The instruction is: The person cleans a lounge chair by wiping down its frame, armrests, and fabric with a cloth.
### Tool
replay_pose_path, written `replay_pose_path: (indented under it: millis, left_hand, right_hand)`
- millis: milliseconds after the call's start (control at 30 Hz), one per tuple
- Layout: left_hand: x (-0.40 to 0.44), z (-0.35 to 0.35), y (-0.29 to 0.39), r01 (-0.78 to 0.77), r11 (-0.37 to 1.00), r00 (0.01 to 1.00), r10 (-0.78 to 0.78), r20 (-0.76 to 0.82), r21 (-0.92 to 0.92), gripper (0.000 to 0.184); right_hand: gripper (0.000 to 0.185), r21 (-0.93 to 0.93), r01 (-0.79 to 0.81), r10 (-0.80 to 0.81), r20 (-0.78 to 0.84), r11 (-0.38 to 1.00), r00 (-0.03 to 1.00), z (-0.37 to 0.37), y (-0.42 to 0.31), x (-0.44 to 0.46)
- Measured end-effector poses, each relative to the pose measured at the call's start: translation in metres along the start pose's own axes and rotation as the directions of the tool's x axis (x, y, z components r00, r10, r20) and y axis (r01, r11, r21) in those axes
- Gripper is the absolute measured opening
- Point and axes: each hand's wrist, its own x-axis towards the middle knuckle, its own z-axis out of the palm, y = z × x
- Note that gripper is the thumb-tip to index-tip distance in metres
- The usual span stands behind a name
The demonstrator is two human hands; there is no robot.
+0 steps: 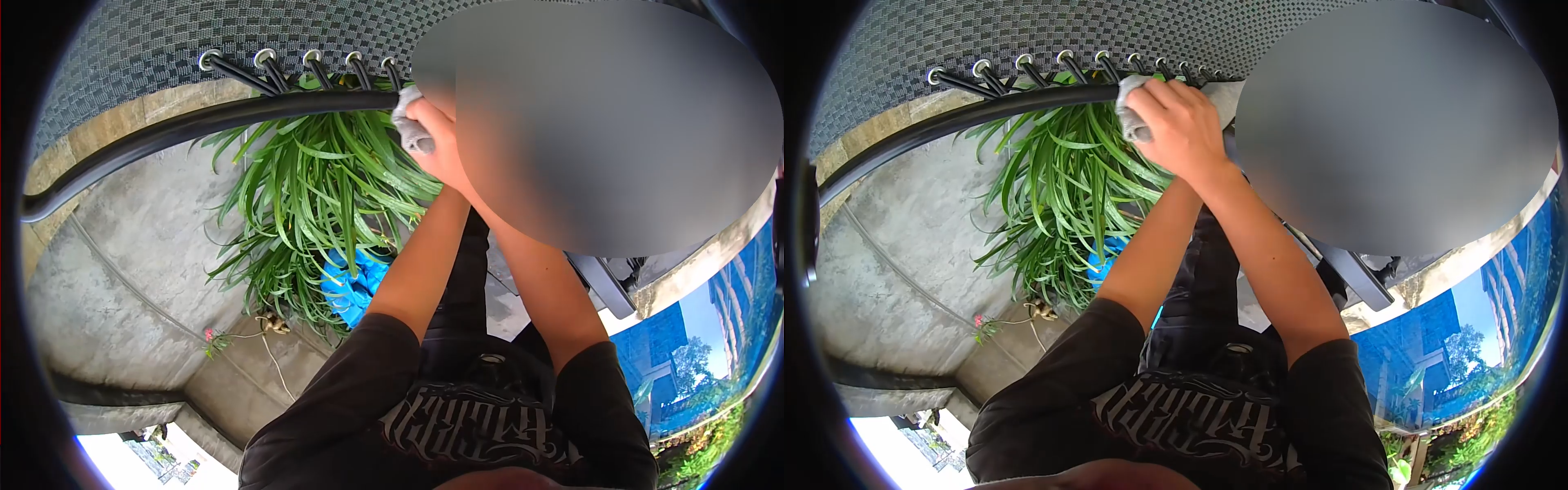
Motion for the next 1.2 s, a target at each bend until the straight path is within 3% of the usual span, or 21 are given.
replay_pose_path:
  millis: [67, 267, 367, 467, 567, 700, 800, 900, 1000, 1200]
  left_hand:
    - [0.003, 0.003, 0.001, -0.013, 1.0, 1.0, 0.014, -0.007, 0.027, 0.038]
    - [0.008, 0.016, 0.009, -0.055, 0.989, 0.998, 0.059, -0.024, 0.137, 0.038]
    - [0.004, 0.022, 0.016, -0.096, 0.958, 0.993, 0.112, -0.047, 0.271, 0.038]
    - [-0.016, 0.015, 0.018, -0.166, 0.832, 0.968, 0.239, -0.073, 0.529, 0.039]
    - [-0.049, 0.006, 0.01, -0.198, 0.642, 0.942, 0.334, -0.038, 0.74, 0.039]
    - [-0.059, 0.005, 0.016, -0.19, 0.548, 0.933, 0.359, -0.024, 0.815, 0.039]
    - [-0.054, 0.011, 0.022, -0.191, 0.549, 0.926, 0.377, -0.037, 0.814, 0.04]
    - [-0.052, 0.022, 0.023, -0.228, 0.685, 0.918, 0.387, -0.081, 0.692, 0.041]
    - [-0.051, 0.022, 0.023, -0.214, 0.665, 0.913, 0.397, -0.095, 0.715, 0.04]
    - [-0.056, 0.026, 0.027, -0.192, 0.581, 0.909, 0.408, -0.08, 0.791, 0.044]
  right_hand:
    - [0.032, -0.039, -0.042, 0.043, 0.044, 0.998, 0.998, -0.005, 0.011, -0.007]
    - [0.032, 0.076, 0.101, -0.101, -0.001, 0.992, 0.995, 0.001, -0.022, 0.019]
    - [0.034, 0.093, 0.21, -0.207, -0.042, 0.973, 0.978, 0.004, -0.047, 0.043]
    - [0.033, 0.106, 0.21, -0.211, -0.001, 0.972, 0.977, 0.001, -0.036, 0.041]
    - [0.032, 0.075, 0.128, -0.134, 0.091, 0.989, 0.987, -0.01, -0.001, 0.023]
    - [0.032, 0.035, 0.044, -0.05, 0.183, 0.998, 0.982, -0.026, 0.048, -0.005]
    - [0.033, -0.024, -0.051, 0.056, 0.258, 0.998, 0.965, -0.036, 0.077, -0.027]
    - [0.034, -0.034, -0.072, 0.078, 0.287, 0.997, 0.955, -0.042, 0.105, -0.041]
    - [0.035, -0.062, -0.129, 0.142, 0.316, 0.99, 0.938, -0.048, 0.111, -0.049]
    - [0.029, -0.503, -0.067, 0.392, 0.576, 0.862, 0.717, -0.072, 0.176, -0.106]
